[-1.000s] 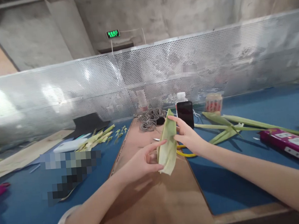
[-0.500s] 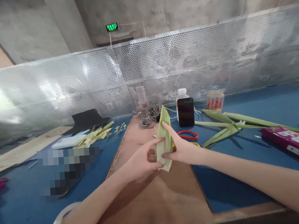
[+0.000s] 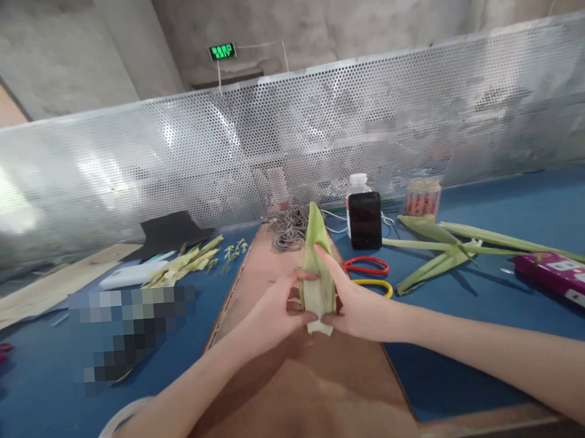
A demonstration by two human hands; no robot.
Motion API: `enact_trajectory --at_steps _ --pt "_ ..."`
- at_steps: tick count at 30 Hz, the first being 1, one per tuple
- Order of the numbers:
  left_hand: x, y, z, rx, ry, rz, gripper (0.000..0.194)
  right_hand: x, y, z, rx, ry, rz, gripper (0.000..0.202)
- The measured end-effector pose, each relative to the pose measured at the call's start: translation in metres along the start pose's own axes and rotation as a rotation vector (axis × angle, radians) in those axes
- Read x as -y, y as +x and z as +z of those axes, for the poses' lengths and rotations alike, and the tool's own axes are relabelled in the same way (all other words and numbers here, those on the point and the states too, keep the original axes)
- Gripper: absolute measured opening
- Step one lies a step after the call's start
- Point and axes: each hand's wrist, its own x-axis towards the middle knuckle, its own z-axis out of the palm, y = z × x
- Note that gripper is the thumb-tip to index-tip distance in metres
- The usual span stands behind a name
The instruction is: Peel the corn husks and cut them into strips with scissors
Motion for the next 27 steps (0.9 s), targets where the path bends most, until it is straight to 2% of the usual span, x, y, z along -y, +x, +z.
enact_trajectory --at_steps 5,9,17,27 --pt "0.004 0.001 -0.001 -0.109 0.142 0.095 0.036 0.000 0.001 -0.003 -0.075 -0.148 -0.223 0.080" --pt "0.013 0.003 -0.004 -0.165 0.251 0.116 0.028 0.000 0.001 -0.004 -0.035 -0.250 -0.355 0.081" --pt "0.013 0.003 -0.005 -0.223 0.490 0.128 0.025 -0.002 0.000 -0.002 0.012 -0.273 -0.312 0.082" --pt "0.002 0.001 -0.002 -0.207 0.520 0.129 0.027 -0.002 0.000 0.000 0.022 -0.254 -0.272 0.079"
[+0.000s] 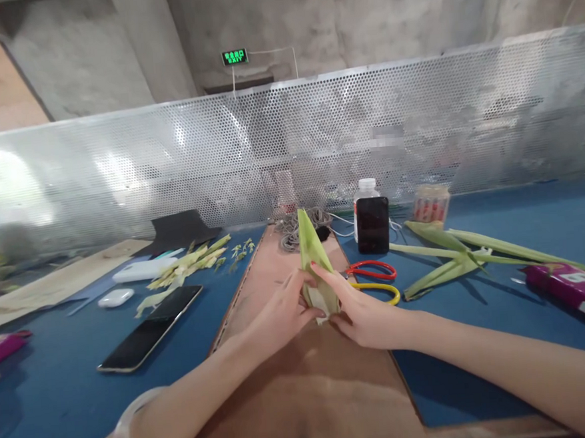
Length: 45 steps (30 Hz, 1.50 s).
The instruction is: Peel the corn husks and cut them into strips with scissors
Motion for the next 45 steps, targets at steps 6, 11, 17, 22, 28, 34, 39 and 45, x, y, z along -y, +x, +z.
enact_trajectory --at_steps 6,11,17,22,28,34,39,45 --pt "-0.004 0.001 -0.001 0.009 -0.123 -0.008 0.032 0.001 0.001 -0.001 -0.026 0.070 0.040 0.081" --pt "0.003 0.005 0.003 0.069 -0.299 -0.004 0.040 0.000 0.003 0.000 -0.032 0.190 0.196 0.083" --pt "0.008 0.007 0.004 0.088 -0.542 -0.063 0.052 -0.003 0.008 0.006 -0.113 0.583 0.195 0.098" --pt "0.006 0.009 -0.002 0.102 -0.605 -0.045 0.056 -0.006 0.010 0.005 -0.161 0.856 0.265 0.104" --pt "0.004 0.008 -0.005 0.178 -0.544 -0.084 0.043 -0.006 0.012 0.004 -0.183 0.954 0.299 0.102" --pt "0.004 0.007 -0.008 0.177 -0.505 -0.119 0.048 -0.012 0.014 -0.025 -0.129 0.219 0.346 0.059" --pt "0.011 0.011 -0.012 0.044 -0.448 -0.136 0.053 -0.040 0.007 -0.063 0.181 -0.549 0.428 0.044" --pt "0.011 0.014 -0.024 -0.078 -0.467 -0.168 0.053 -0.049 0.005 -0.059 0.224 -0.554 0.419 0.034"
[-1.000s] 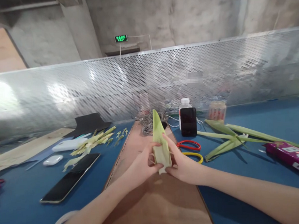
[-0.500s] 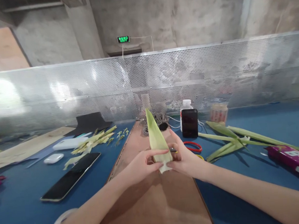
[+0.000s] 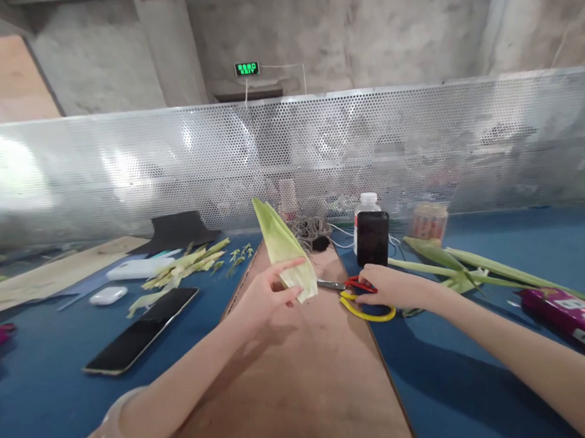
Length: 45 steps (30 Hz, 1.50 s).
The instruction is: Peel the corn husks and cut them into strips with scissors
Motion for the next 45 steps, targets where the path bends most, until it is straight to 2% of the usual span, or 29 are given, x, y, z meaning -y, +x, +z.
enact_trajectory --at_steps 7,13,16,19,22,24,27,32,39,45 --pt "-0.007 0.003 -0.013 -0.204 -0.053 0.037 0.057 0.006 0.001 0.005 -0.011 -0.017 0.069 0.016" --pt "-0.003 0.006 -0.024 -0.351 -0.104 0.029 0.062 0.015 0.003 0.011 -0.099 0.002 0.204 0.023" --pt "0.000 0.007 -0.026 -0.425 -0.218 0.073 0.064 0.028 0.001 0.008 -0.111 0.243 0.232 0.029" --pt "-0.001 0.008 -0.026 -0.450 -0.355 0.119 0.064 0.046 -0.007 -0.001 0.000 0.663 0.216 0.039" --pt "-0.004 0.007 -0.026 -0.455 -0.431 0.148 0.065 0.062 -0.016 -0.008 0.113 0.947 0.150 0.039" --pt "-0.004 0.007 -0.027 -0.488 -0.462 0.157 0.065 0.068 -0.020 -0.011 0.133 1.048 0.129 0.034" --pt "-0.003 0.007 -0.028 -0.533 -0.468 0.151 0.064 0.072 -0.021 -0.011 0.135 1.049 0.113 0.034" --pt "-0.006 0.003 -0.022 -0.525 -0.339 0.176 0.063 0.074 -0.020 -0.012 0.112 0.997 -0.006 0.043" --pt "-0.013 -0.003 -0.014 -0.468 -0.194 0.135 0.062 0.077 -0.021 -0.012 0.096 1.012 -0.020 0.049" --pt "-0.013 -0.002 -0.009 -0.404 -0.158 0.153 0.060 0.077 -0.018 -0.005 0.070 1.046 -0.038 0.042"
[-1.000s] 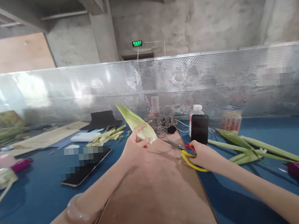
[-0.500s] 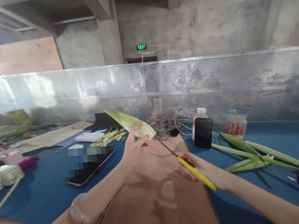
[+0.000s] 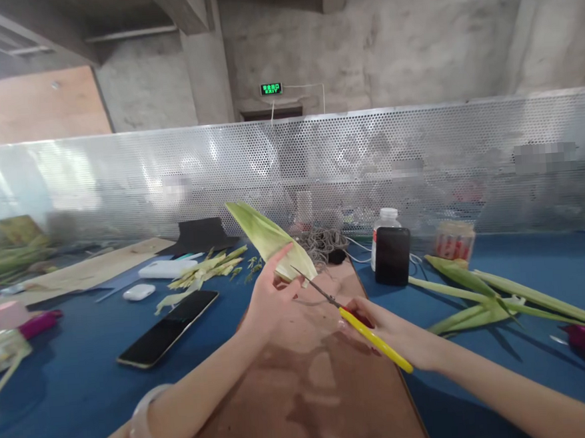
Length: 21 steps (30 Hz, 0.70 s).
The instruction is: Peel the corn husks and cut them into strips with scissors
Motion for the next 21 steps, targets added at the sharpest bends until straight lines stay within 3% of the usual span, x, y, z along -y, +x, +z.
enact_trajectory --at_steps 12,21 --pt "-0.006 -0.006 0.009 0.059 -0.058 -0.046 0.065 -0.005 0.000 -0.002 0.045 0.286 0.090 0.044" --pt "-0.006 -0.007 0.007 0.090 -0.058 -0.047 0.070 0.007 -0.002 0.002 -0.028 0.303 0.162 0.046"
